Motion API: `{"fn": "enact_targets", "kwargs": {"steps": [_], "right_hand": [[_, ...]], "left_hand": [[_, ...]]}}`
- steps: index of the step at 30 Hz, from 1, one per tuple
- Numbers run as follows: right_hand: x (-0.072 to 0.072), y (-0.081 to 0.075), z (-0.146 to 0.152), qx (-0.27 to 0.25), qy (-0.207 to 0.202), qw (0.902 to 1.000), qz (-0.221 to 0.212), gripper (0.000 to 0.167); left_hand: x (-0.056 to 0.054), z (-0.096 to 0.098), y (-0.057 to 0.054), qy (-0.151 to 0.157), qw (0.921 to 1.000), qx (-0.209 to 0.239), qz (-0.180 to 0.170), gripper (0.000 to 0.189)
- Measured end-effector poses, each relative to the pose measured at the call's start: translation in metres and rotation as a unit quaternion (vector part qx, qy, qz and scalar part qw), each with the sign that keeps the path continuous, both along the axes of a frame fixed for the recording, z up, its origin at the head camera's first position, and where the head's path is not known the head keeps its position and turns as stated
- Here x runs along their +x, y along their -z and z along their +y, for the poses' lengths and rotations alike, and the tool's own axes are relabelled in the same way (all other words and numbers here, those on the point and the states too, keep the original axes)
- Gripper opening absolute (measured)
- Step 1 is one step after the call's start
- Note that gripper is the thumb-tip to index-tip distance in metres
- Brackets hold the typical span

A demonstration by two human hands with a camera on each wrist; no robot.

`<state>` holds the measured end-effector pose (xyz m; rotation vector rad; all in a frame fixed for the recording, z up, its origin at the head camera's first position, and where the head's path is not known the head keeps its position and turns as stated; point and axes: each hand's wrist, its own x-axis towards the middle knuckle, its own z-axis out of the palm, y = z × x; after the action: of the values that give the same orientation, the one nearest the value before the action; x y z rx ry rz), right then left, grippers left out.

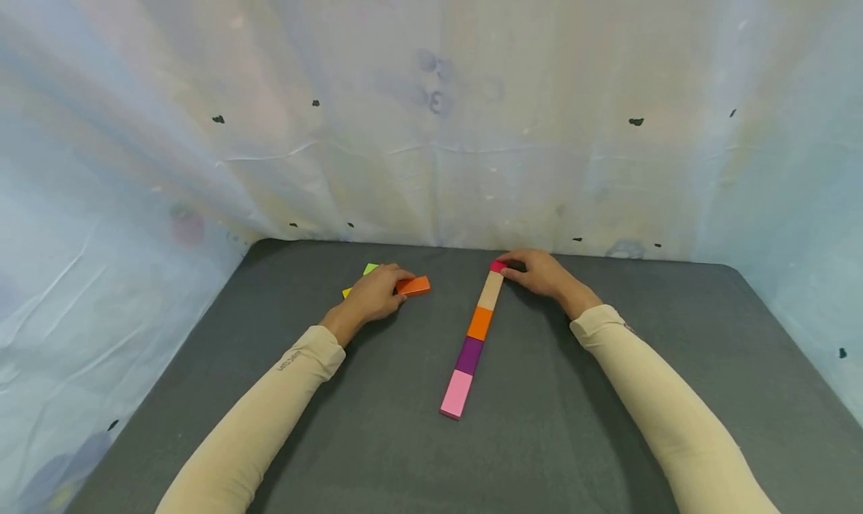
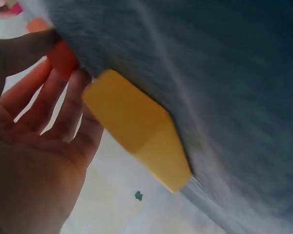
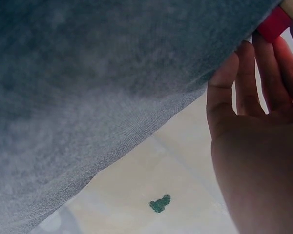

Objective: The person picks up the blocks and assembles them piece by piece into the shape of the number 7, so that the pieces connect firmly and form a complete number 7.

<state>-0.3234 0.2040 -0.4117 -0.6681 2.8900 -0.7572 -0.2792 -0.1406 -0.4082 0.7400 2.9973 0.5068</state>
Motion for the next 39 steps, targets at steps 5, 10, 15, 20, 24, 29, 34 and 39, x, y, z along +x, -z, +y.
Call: {"fn": "enact_targets", "kwargs": {"steps": [5,10,15,20,24,29,34,39], "right_hand": [[0.001,-0.001,-0.002,-0.002,-0.001,1.0,0.002,0.04],[0.003,-0.002,0.0,0.001,0.001,1.0,-0.001,0.04],[0.004,-0.004,0.001,0.001,0.001,1.0,0.003,0.04],[0.005,-0.003,0.004,0.002,0.003,1.0,0.002,0.04],[0.006,-0.003,0.006,0.001,0.006,1.0,0.001,0.041],[0.006,-0.002,0.008,0.006,0.008,0.9999,-0.003,0.042],[0.001,0.0,0.004,0.009,0.007,0.9999,0.01,0.04],[-0.004,0.002,-0.002,0.007,-0.012,0.9998,0.017,0.04]], "left_hand": [[0.001,0.004,0.0,0.019,0.9997,0.008,0.012,0.039],[0.003,0.011,0.0,0.023,0.9995,-0.009,0.018,0.037],[0.004,0.017,0.0,0.04,0.9985,-0.021,0.03,0.037],[0.002,0.02,0.0,0.06,0.9969,-0.011,0.051,0.035],[0.001,0.022,0.001,0.072,0.9942,0.004,0.079,0.032],[0.0,0.024,0.0,0.078,0.992,0.007,0.099,0.031],[-0.005,0.027,0.001,0.086,0.9895,0.005,0.116,0.03],[-0.009,0.031,0.002,0.083,0.9898,0.003,0.116,0.03]]}}
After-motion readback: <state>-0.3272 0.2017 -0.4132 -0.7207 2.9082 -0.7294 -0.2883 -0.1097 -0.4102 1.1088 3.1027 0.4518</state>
